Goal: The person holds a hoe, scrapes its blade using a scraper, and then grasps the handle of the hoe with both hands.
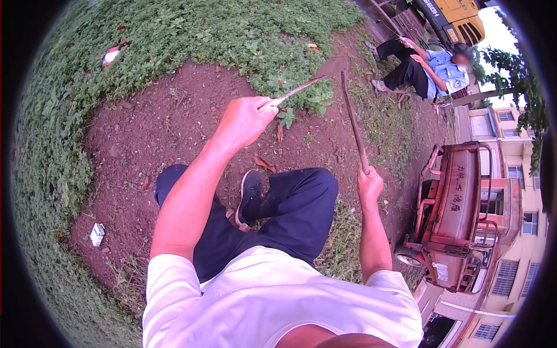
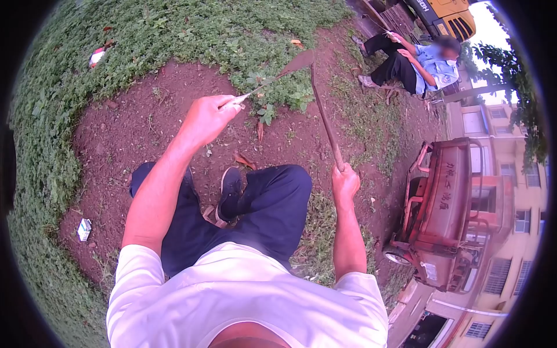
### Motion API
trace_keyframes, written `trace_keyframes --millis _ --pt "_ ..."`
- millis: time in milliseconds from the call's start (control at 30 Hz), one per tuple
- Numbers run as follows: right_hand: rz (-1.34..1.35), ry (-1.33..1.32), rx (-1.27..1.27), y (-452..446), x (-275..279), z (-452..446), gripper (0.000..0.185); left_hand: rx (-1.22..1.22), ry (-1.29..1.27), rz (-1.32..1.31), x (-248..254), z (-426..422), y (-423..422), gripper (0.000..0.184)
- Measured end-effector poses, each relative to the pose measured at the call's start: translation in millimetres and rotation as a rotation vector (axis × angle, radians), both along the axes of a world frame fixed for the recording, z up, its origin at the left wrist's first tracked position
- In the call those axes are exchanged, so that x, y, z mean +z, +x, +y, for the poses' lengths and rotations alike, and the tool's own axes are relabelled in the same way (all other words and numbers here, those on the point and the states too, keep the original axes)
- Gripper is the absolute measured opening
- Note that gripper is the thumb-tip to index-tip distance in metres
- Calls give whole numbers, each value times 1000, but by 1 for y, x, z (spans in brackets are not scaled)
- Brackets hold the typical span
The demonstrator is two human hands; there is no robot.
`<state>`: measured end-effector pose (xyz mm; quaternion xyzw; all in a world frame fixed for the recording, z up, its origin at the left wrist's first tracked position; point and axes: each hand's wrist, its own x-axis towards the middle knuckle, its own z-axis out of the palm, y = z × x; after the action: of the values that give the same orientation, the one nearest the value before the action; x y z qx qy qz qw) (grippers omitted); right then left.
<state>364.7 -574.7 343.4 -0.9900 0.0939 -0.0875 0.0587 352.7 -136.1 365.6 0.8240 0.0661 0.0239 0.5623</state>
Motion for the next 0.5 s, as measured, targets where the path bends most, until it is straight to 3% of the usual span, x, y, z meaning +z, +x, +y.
trace_keyframes --millis 267,500 --pt "7 -93 28 -1 -8 3 30 -99 88 85 -3 -4 -6 38" --pt "20 8 -73 3 -11 2 28 -77 -70 121 4 20 -6 39"
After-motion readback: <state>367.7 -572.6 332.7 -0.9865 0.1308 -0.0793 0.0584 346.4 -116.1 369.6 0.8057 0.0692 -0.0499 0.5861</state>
